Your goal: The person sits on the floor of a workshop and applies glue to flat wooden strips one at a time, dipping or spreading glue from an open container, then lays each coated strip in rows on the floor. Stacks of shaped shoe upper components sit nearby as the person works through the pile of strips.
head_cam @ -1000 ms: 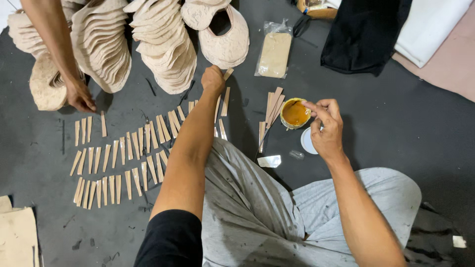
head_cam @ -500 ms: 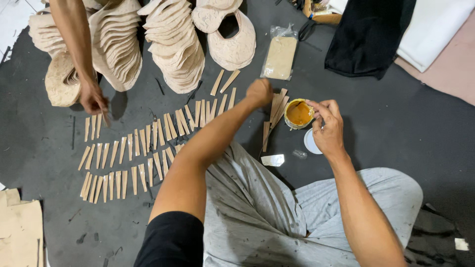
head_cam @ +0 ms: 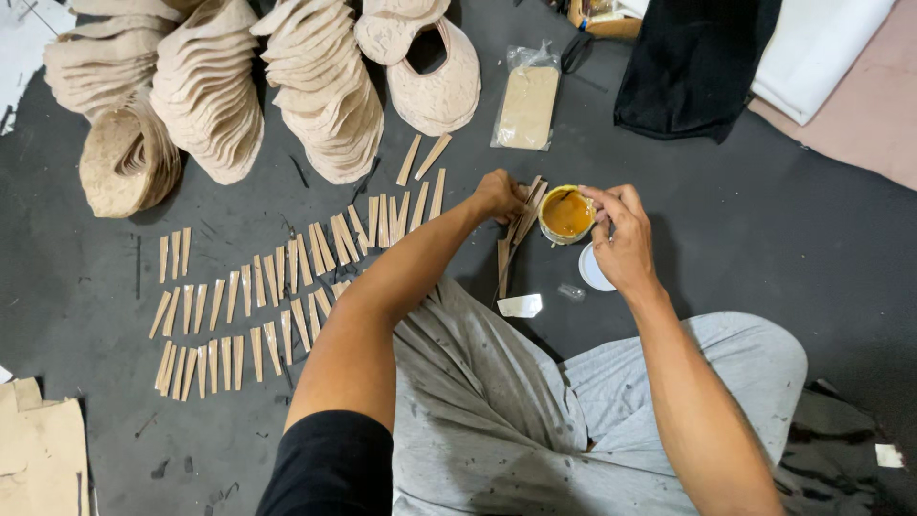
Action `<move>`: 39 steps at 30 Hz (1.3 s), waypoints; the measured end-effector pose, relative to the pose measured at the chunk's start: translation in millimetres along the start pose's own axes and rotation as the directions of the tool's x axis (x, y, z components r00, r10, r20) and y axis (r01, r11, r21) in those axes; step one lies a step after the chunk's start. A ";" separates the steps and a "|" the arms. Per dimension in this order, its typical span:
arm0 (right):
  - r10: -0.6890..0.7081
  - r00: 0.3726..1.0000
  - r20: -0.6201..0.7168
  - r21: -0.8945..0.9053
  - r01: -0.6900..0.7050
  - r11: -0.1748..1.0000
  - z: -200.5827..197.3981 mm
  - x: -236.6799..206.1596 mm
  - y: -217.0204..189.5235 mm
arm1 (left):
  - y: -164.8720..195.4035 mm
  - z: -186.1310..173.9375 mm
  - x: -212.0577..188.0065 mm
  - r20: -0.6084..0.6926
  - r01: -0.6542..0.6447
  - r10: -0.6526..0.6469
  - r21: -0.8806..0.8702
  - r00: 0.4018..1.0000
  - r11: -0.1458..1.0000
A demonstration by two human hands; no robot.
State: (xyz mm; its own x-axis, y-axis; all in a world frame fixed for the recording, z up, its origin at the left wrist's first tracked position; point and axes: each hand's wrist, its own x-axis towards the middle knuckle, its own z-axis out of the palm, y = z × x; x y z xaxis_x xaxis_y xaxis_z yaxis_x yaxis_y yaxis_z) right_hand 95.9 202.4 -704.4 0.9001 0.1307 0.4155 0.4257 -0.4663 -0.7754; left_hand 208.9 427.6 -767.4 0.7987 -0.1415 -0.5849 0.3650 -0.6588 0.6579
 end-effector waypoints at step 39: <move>0.093 0.989 0.111 -0.413 -0.039 0.910 -5.1 -4.7 -8.1 | 37.6 11.5 -135.9 -0.478 -0.605 0.372 -0.604 0.796 0.519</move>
State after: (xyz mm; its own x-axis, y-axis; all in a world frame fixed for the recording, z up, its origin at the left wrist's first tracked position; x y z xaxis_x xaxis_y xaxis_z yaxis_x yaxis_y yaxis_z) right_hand 87.7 201.2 -697.7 0.9406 0.1833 0.2859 0.3138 -0.7910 -0.5253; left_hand 108.6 413.6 -668.7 1.0000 -0.0045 0.0060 -0.0050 0.1899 0.9818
